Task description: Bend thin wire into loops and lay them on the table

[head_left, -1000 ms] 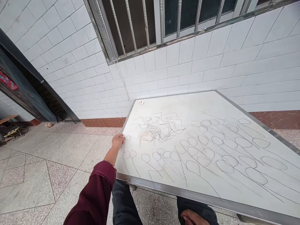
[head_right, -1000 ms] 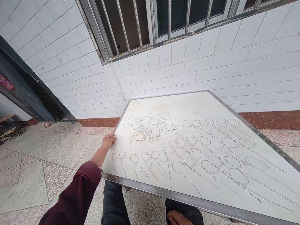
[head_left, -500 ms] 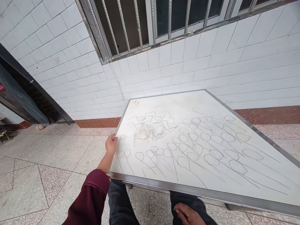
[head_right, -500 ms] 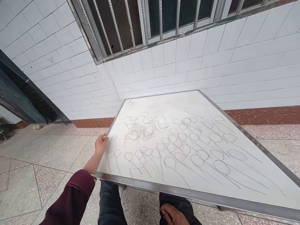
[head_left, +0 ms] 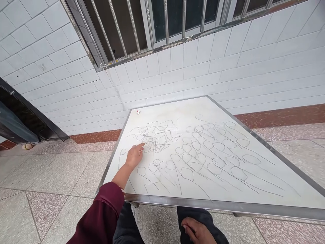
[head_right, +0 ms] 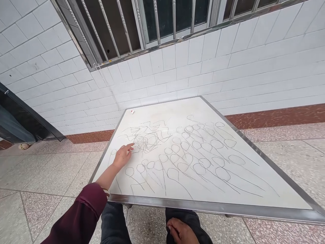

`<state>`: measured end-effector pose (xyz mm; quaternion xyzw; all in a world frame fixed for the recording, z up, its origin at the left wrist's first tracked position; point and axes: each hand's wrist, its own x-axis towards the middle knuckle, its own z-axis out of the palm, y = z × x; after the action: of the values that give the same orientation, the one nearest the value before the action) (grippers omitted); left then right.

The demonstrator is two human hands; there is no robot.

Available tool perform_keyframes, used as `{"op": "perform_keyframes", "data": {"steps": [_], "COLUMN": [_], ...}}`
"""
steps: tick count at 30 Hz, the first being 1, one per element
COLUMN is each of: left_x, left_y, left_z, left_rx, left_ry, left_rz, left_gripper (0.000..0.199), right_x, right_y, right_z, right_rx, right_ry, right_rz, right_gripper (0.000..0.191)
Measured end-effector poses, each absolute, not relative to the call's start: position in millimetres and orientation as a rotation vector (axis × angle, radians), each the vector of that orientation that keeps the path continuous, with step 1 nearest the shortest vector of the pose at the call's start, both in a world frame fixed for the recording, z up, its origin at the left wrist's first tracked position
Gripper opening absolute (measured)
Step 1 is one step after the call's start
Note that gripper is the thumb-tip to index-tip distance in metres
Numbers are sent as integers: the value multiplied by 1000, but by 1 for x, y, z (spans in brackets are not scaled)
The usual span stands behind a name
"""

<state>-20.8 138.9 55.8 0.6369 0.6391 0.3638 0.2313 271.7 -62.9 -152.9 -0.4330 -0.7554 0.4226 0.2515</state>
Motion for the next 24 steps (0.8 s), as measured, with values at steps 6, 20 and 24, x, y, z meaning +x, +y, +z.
{"op": "perform_keyframes", "data": {"steps": [6, 20, 24], "left_x": [-20, 9, 16], "left_y": [146, 163, 167], "left_z": [54, 79, 84], "left_rx": [1627, 1192, 1047], "left_ry": [1656, 1452, 1363], "left_rz": [1020, 1428, 1537], "left_gripper": [17, 26, 28], "right_x": [273, 274, 273], "right_y": [-64, -62, -61], "right_z": [-150, -146, -154], "right_rx": [-1189, -1171, -1159], "right_ry": [-2018, -1980, -1992], "right_rz": [1185, 1215, 1202], "right_gripper": [32, 33, 32]}}
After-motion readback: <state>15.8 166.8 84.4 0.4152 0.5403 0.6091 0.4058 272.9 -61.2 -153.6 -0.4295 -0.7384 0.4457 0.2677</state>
